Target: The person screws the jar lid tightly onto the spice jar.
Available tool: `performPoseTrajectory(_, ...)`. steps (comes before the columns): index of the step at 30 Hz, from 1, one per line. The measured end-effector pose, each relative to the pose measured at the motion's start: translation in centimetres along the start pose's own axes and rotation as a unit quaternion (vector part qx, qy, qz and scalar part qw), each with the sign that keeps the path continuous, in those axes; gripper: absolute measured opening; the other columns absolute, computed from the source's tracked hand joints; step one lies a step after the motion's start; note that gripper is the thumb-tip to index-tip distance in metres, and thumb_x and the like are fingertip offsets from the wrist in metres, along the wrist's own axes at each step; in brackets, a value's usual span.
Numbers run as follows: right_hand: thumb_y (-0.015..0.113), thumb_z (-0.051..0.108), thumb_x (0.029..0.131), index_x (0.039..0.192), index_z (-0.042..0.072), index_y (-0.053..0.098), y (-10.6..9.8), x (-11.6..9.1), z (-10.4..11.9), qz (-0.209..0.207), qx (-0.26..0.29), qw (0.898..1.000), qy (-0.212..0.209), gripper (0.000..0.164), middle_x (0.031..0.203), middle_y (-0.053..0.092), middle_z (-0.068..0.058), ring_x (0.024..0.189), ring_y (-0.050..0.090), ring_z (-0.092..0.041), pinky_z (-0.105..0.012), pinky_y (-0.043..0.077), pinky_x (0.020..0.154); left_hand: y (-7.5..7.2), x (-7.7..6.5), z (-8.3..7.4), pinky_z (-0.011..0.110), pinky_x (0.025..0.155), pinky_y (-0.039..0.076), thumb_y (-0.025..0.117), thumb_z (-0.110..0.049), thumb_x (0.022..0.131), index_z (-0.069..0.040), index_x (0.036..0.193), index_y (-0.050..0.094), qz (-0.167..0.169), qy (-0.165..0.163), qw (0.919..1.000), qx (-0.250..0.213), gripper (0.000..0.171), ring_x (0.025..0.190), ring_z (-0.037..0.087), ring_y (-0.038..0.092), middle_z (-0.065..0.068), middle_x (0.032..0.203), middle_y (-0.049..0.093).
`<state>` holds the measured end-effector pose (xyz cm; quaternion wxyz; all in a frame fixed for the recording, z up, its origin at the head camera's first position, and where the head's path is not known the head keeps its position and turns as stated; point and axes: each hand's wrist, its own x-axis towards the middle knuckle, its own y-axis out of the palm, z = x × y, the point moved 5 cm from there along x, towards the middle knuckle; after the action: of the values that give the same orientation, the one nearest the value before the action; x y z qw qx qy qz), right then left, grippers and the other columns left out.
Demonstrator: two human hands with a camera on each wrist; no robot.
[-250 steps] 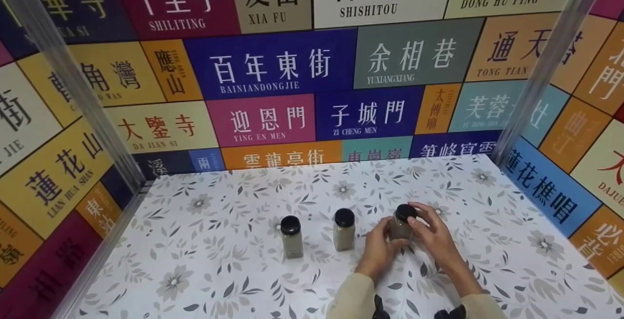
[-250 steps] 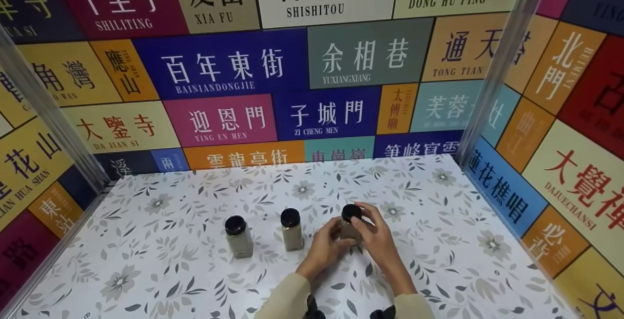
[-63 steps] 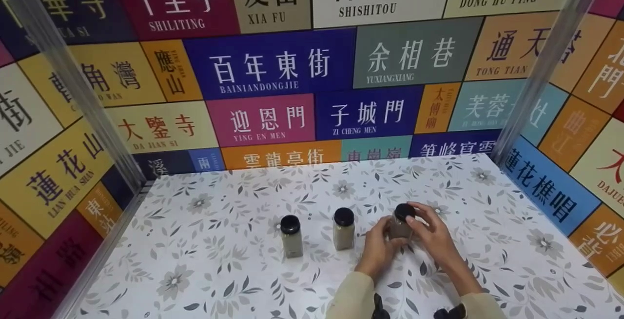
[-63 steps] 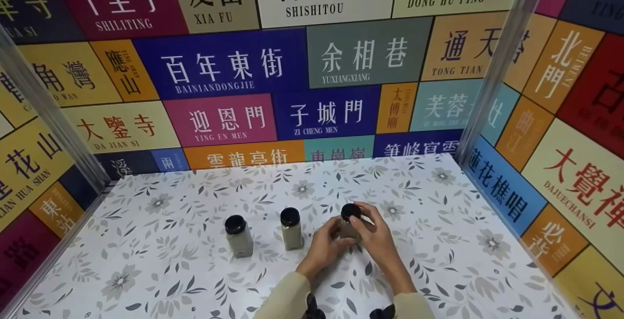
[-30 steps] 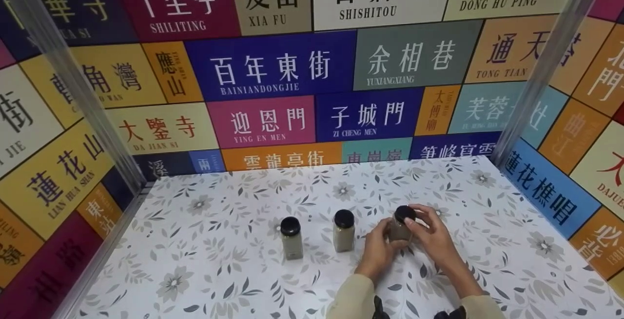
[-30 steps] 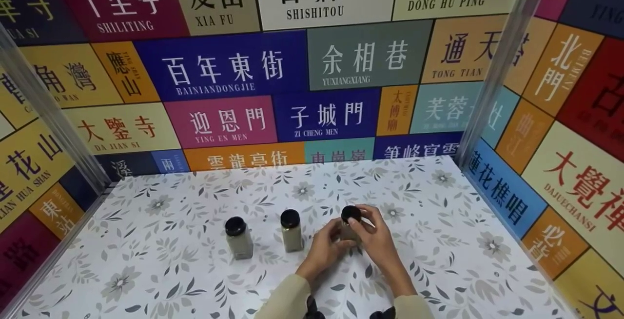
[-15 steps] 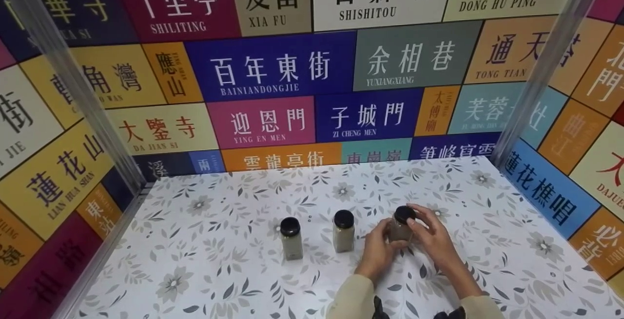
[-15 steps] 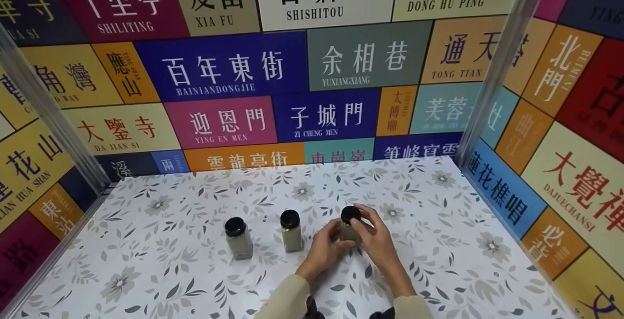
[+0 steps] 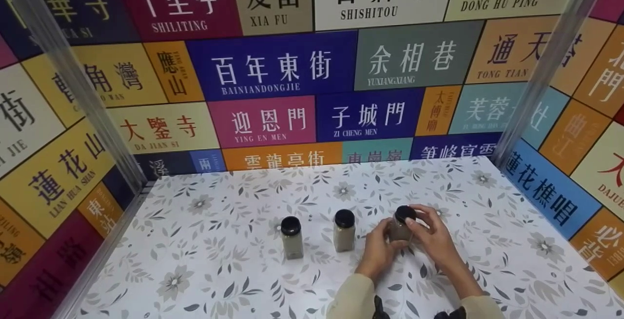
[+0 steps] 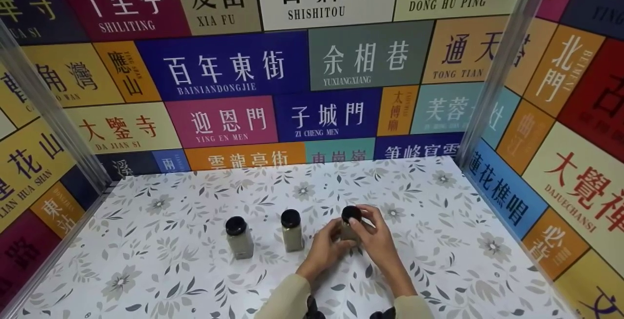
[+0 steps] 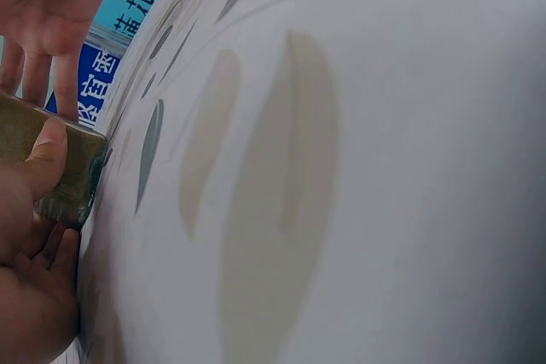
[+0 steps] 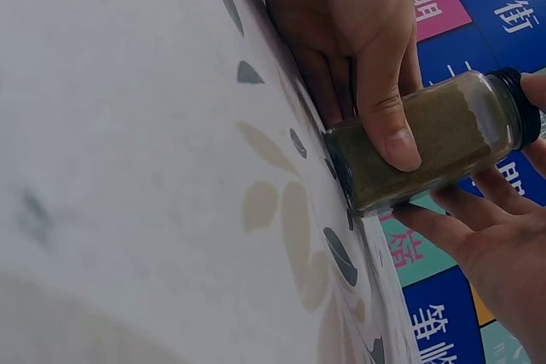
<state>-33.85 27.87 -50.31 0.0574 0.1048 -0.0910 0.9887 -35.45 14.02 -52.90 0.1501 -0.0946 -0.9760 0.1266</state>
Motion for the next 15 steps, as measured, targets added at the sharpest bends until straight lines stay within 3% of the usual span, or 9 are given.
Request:
performPoseTrajectory(5,0.06,0.013,0.1,0.147,0.007,0.045,-0.08,-0.14,-0.01,0.017,-0.011,1.0,0.006,0.049,0.143,0.052,-0.021,0.107,0.062,0.008,-0.016,0.056,0.088,-0.06,-0.09,0.0,0.031,0.103,0.054,0.078,-0.007,0.082,-0.009,0.124,0.063,0.003,-0.009,0.9999,-0.008,0.045,0.116,0.024,0.068,0.01,0.121,0.073)
performPoseTrajectory(15,0.063,0.014,0.098,0.141,0.006,0.05,0.0,0.03,-0.07,0.019,-0.024,1.0,-0.005,0.045,0.14,0.054,-0.017,0.108,0.06,0.008,-0.011,0.052,0.091,-0.05,-0.22,-0.08,0.031,0.1,0.055,0.079,-0.007,0.081,-0.009,0.122,0.063,-0.002,-0.009,0.9999,-0.011,0.045,0.114,0.023,0.069,0.01,0.118,0.074)
